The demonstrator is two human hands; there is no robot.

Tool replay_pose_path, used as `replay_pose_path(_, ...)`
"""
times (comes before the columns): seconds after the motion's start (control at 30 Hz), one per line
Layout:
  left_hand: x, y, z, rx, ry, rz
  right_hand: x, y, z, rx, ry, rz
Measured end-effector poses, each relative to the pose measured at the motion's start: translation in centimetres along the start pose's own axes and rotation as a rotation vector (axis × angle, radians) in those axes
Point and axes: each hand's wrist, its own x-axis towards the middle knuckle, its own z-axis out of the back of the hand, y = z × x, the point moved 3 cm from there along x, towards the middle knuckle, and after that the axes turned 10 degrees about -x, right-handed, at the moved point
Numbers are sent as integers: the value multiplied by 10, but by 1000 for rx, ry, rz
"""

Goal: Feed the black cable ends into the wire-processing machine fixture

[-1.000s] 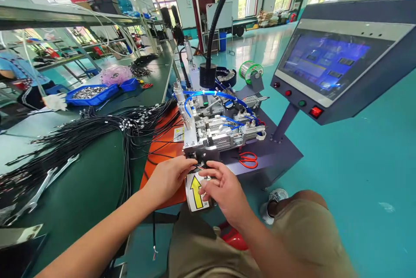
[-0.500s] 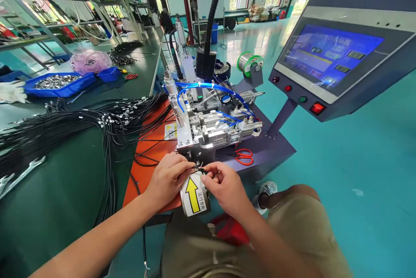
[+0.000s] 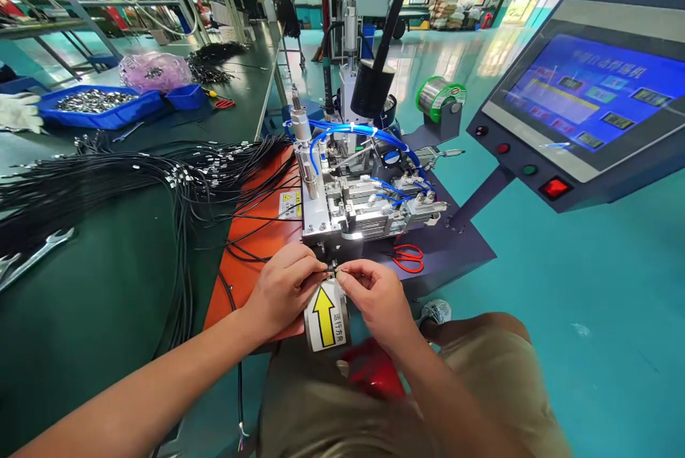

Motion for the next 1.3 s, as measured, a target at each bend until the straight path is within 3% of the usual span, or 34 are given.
replay_pose_path(0.8, 1, 0, 0, 35, 4, 46, 4, 1, -6, 127, -16, -78)
replay_pose_path(1.3, 0, 2, -2, 47, 14, 42, 5, 1, 0, 1, 2, -10)
